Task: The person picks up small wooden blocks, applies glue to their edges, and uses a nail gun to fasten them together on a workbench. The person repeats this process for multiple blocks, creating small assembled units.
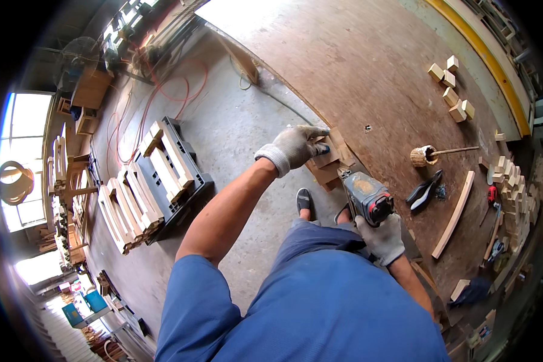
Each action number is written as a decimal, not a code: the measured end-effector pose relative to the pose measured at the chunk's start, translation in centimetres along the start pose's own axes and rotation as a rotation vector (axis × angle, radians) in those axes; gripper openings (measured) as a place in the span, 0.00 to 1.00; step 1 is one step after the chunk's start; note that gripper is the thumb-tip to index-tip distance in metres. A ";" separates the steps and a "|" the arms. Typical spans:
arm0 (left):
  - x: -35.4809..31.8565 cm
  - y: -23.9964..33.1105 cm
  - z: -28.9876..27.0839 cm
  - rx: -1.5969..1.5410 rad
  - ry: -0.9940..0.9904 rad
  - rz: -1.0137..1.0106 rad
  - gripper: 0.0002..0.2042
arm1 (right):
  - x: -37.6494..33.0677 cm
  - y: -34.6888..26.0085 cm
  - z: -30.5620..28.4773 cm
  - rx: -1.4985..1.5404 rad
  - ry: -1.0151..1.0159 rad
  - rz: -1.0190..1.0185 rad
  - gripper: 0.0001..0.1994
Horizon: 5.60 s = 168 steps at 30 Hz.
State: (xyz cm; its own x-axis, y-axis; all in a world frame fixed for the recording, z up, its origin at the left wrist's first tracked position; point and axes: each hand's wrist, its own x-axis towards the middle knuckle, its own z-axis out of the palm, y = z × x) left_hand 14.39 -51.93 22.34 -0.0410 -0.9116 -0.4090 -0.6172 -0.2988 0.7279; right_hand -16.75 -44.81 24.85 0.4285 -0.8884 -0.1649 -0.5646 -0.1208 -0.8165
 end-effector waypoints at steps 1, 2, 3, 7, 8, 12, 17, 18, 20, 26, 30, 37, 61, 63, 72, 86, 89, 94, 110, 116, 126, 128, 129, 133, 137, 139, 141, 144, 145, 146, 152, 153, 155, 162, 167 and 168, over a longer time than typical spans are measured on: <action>0.0 0.0 0.0 -0.010 -0.003 0.001 0.24 | 0.0 0.1 0.1 0.010 0.008 0.010 0.11; 0.0 0.1 0.0 -0.011 -0.012 0.003 0.24 | 0.0 0.1 0.3 0.019 0.016 0.019 0.11; -0.1 0.2 -0.1 -0.011 -0.020 0.005 0.24 | 0.0 0.1 0.4 0.029 0.023 0.028 0.11; 0.1 -0.1 -0.2 -0.013 -0.045 -0.001 0.23 | 0.8 -0.8 0.4 0.098 0.065 0.088 0.10; 0.1 -0.1 -0.2 -0.014 -0.045 -0.005 0.23 | 1.1 -1.0 0.5 0.138 0.084 0.115 0.10; 0.5 -1.2 0.6 -0.045 -0.029 -0.018 0.24 | 2.3 -1.7 0.1 0.191 -0.017 0.240 0.13; 0.4 -1.0 0.6 -0.056 -0.014 0.003 0.23 | 2.4 0.3 0.9 0.240 0.075 0.227 0.12; 0.2 -0.7 0.5 -0.050 -0.012 -0.001 0.23 | 2.4 0.2 0.9 0.244 0.084 0.233 0.12; 0.1 -0.3 0.5 -0.036 -0.012 -0.006 0.23 | 2.5 -0.2 0.9 0.213 0.089 0.242 0.12; 0.3 -0.7 0.8 -0.026 -0.002 0.009 0.23 | 2.9 -0.7 0.1 0.214 0.049 0.194 0.13; 0.3 -0.5 1.1 -0.024 0.011 0.021 0.22 | 3.2 -0.6 0.1 0.179 0.091 0.231 0.14; 0.2 0.0 0.8 -0.018 -0.010 0.033 0.23 | 2.9 -0.8 0.0 0.224 0.070 0.247 0.13; -0.2 -0.4 0.7 0.016 0.035 0.081 0.20 | 0.0 2.5 2.6 0.103 0.031 0.059 0.12; -0.2 -0.5 0.8 0.006 0.040 0.080 0.20 | 0.1 2.3 2.6 0.096 0.041 0.064 0.12; -0.5 -0.2 0.7 -0.024 0.054 0.104 0.19 | 0.2 2.2 2.9 0.096 0.064 0.054 0.11; -0.3 -0.3 0.7 -0.002 0.046 0.106 0.18 | 0.3 1.2 2.5 0.102 0.072 0.061 0.10; -0.3 -0.3 0.7 -0.008 0.042 0.103 0.18 | 0.4 1.0 2.5 0.102 0.072 0.078 0.10; -0.4 -0.3 0.7 -0.001 0.050 0.120 0.19 | 0.4 1.0 2.4 0.095 0.067 0.092 0.10; -0.3 -0.5 0.8 0.009 0.045 0.080 0.19 | -0.7 1.2 2.6 0.106 -0.002 0.039 0.11; -0.2 -0.5 0.7 0.005 0.033 0.067 0.19 | -0.2 0.3 2.8 0.154 -0.044 0.072 0.11; 0.0 -1.0 1.0 0.010 0.045 0.079 0.19 | 0.1 0.8 3.4 0.083 -0.043 0.015 0.12; 0.1 -1.0 1.1 0.009 0.045 0.075 0.19 | 0.2 0.8 3.4 0.075 -0.048 0.012 0.12; 0.1 -0.9 1.1 0.007 0.043 0.067 0.19 | 0.2 0.7 3.3 0.075 -0.051 0.012 0.12; 0.2 -1.0 1.2 -0.007 0.047 0.083 0.19 | 0.2 1.0 3.3 0.076 -0.039 0.001 0.12; 0.1 -0.9 1.2 -0.006 0.043 0.059 0.19 | 0.1 1.0 3.3 0.069 -0.045 0.011 0.12; 0.0 -0.9 1.2 -0.005 0.056 0.075 0.19 | -0.1 1.2 3.3 0.068 -0.056 0.031 0.12; -0.3 -1.0 1.1 0.006 0.055 0.079 0.19 | -0.5 0.8 3.2 0.091 -0.053 0.045 0.12; -0.5 -1.0 0.7 0.014 0.038 0.065 0.20 | -1.3 0.1 2.1 0.020 -0.050 0.053 0.11; -0.4 -0.8 0.6 0.014 0.030 0.061 0.20 | -1.5 -0.2 1.6 -0.024 -0.046 0.054 0.11; -0.3 -1.0 0.6 0.025 0.039 0.079 0.21 | -1.6 -0.9 1.1 0.036 -0.022 0.059 0.11; 0.4 -4.6 1.3 -0.166 0.015 0.067 0.25 | -3.8 0.4 -2.7 -0.179 -0.002 0.291 0.18; 0.4 -5.0 1.4 -0.194 0.031 0.116 0.24 | -4.4 0.8 -3.3 -0.070 0.080 0.337 0.19; 0.6 -4.2 1.5 -0.155 0.050 0.184 0.22 | -5.9 2.3 -4.8 -0.055 0.261 0.374 0.21; 1.6 -4.6 2.4 -0.185 0.066 0.261 0.21 | -11.3 8.8 -13.1 0.302 0.532 0.878 0.03; 0.0 -3.0 2.4 -0.219 0.184 0.157 0.26 | -14.4 23.7 -21.2 0.113 0.603 0.942 0.06; 0.1 -3.1 2.6 -0.202 0.210 0.132 0.27 | -15.5 28.1 -23.2 0.094 0.604 0.966 0.07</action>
State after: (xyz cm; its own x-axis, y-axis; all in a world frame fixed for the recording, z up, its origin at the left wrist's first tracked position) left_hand 14.30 -50.34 18.61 0.0661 -0.9783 -0.1962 -0.4482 -0.2047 0.8702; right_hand -55.64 -44.68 17.34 -0.5795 -0.6627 -0.4744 -0.4080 0.7398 -0.5351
